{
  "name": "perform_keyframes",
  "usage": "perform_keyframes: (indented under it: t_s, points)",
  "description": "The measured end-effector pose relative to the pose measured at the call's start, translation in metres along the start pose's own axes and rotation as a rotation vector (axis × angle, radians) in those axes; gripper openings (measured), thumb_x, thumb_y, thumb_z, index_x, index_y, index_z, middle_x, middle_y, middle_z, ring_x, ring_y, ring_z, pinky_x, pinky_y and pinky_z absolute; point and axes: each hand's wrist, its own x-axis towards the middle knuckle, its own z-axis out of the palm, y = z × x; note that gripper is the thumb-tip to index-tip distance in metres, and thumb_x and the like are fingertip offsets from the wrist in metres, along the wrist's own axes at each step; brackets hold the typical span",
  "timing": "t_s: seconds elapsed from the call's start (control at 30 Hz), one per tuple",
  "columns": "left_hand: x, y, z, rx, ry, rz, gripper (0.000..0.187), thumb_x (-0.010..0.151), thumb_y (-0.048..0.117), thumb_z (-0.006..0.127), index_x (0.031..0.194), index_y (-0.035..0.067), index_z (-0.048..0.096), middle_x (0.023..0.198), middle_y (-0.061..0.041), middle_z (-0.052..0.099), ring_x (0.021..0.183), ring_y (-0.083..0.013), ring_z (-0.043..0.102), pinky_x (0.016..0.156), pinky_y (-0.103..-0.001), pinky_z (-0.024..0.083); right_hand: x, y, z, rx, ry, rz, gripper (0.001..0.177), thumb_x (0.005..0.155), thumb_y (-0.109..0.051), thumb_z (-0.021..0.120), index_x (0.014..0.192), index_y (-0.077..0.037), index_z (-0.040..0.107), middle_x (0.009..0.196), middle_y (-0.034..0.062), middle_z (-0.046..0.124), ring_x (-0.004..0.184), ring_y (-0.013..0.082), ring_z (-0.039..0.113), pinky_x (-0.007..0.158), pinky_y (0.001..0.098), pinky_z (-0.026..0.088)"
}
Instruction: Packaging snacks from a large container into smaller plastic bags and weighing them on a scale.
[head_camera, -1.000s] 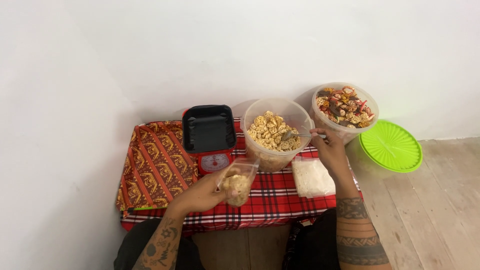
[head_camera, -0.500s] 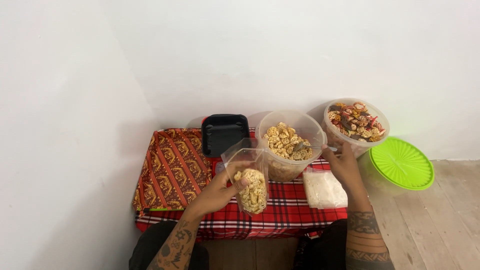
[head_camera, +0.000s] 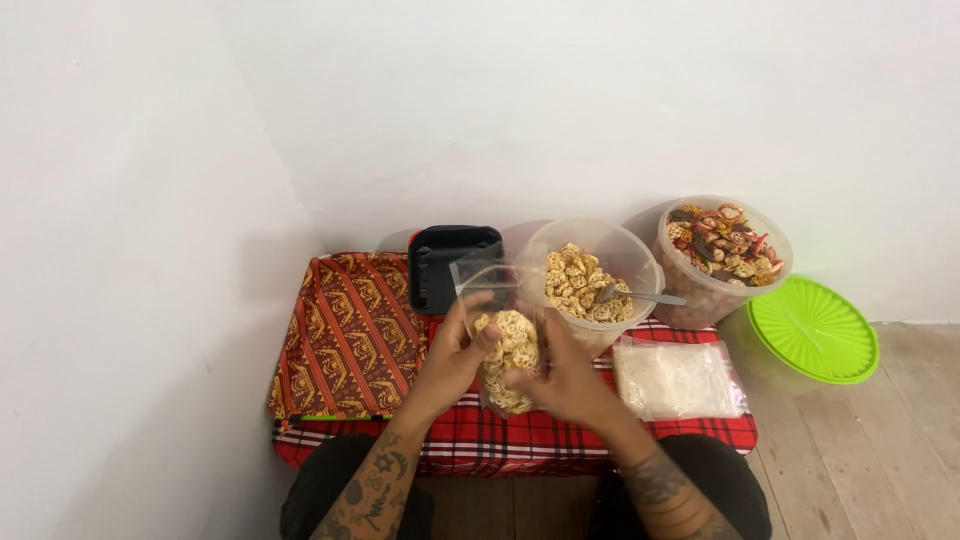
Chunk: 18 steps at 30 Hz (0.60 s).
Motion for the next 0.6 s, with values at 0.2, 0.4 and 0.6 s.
perform_keyframes:
  t_s: [0.2,0.4,0.6]
  points:
    - [0.022,-0.035,-0.005,-0.198,0.250,0.013,0.066,0.091,0.029,0.076,0.139,0.002,0.040,0.132,-0.022,0.054,0.114,-0.0341,0.061,0.074,-0.039,0.065,0.022,-0.024,0.020,0.236,0.209,0.101,0.084,0.073,-0.009,0.089,0.141,0.003,0.041,0.133,0.0347,0.056,0.127,0.0526,0.055,0.105,0.0595,0.049]
    - [0.022,-0.004,0.003,0.219,0.288,0.356,0.070,0.096,0.041,0.067,0.146,-0.002,0.045,0.137,-0.030,0.045,0.133,-0.0546,0.043,0.108,-0.063,0.034,0.067,-0.026,0.014,0.153,0.350,0.125,0.085,0.081,-0.014,0.085,0.148,-0.002,0.034,0.129,0.0349,0.058,0.118,0.0549,0.060,0.099,0.0641,0.049]
    - [0.027,0.011,-0.010,0.439,0.345,0.357,0.071,0.100,0.047,0.052,0.149,-0.004,0.042,0.145,-0.034,0.040,0.136,-0.0584,0.038,0.111,-0.073,0.023,0.105,-0.055,0.025,-0.043,0.262,0.283,0.088,0.085,-0.035,0.083,0.152,-0.003,0.036,0.126,0.0348,0.061,0.122,0.0550,0.058,0.099,0.0633,0.049]
